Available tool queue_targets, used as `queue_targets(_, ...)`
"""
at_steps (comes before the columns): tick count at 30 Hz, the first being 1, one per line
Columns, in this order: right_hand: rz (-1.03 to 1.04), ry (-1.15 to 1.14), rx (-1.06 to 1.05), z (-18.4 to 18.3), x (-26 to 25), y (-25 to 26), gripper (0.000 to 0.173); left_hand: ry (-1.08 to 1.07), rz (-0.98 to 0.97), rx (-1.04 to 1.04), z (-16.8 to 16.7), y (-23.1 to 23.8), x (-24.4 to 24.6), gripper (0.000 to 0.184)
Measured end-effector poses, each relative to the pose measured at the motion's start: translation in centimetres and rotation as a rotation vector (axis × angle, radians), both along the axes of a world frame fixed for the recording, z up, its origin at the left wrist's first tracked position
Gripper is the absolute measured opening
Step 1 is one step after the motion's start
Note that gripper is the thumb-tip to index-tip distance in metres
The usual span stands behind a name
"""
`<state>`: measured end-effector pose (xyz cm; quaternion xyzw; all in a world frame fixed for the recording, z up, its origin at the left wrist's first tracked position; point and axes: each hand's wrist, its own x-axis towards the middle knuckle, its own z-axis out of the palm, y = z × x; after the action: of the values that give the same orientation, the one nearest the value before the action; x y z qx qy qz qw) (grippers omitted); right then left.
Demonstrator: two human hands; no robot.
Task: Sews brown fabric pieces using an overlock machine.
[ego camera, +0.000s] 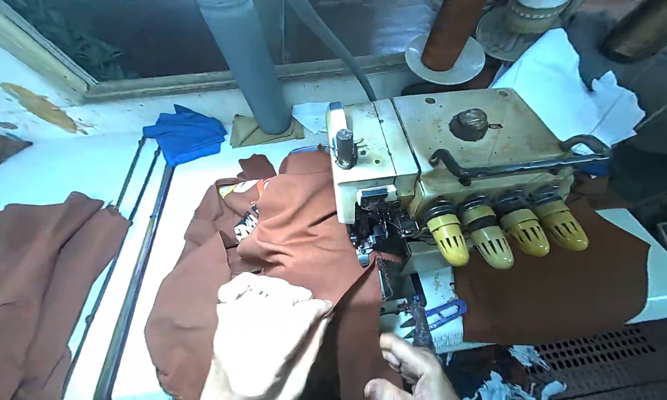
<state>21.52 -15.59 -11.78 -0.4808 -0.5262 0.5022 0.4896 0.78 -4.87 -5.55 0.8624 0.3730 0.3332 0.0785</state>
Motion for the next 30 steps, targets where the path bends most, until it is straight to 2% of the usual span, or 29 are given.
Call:
queue_targets(3,-0.056,0.041,-0.035,1.0,-0.2,1.1,0.019,-0.036,-0.062,-0.200,2.7,0.1,-1.0,0.018)
queue_targets(5,-0.069,0.014,-0.014,1.2,-0.5,1.1,0.013,0.046,-0.104,-0.231,4.6,0.0,-0.7,0.020)
queue_targets(7,-0.047,0.005,0.040,1.1,-0.4,0.9,0.018,0.168,-0.145,-0.198,5.4,-0.3,0.2,0.021)
queue_targets(10,-0.025,0.010,0.101,0.9,0.0,0.8,0.020,0.289,-0.149,-0.138,5.3,-0.8,2.0,0.018)
queue_targets(14,-0.058,0.034,0.129,1.7,0.5,2.2,0.022,0.342,-0.107,-0.071,4.2,-0.1,4.2,0.017)
queue_targets(20,-0.183,-0.023,0.219,2.0,0.0,5.1,0.027,0.217,-0.013,0.015,2.4,2.5,6.4,0.018)
queue_targets(23,-0.189,0.002,0.179,2.5,0.4,4.8,0.028,0.330,0.024,-0.189,4.5,1.3,5.4,0.017)
queue_targets(25,-0.166,0.084,0.148,2.7,0.9,4.1,0.017,0.360,0.003,-0.281,5.5,0.8,3.9,0.018)
queue_targets(26,-0.148,0.138,0.127,2.7,1.1,3.7,0.012,0.342,-0.022,-0.325,5.7,0.6,3.1,0.019)
queue_targets(30,-0.121,0.253,0.085,2.4,1.3,2.6,0.019,0.196,-0.111,-0.361,5.6,-0.6,2.1,0.022)
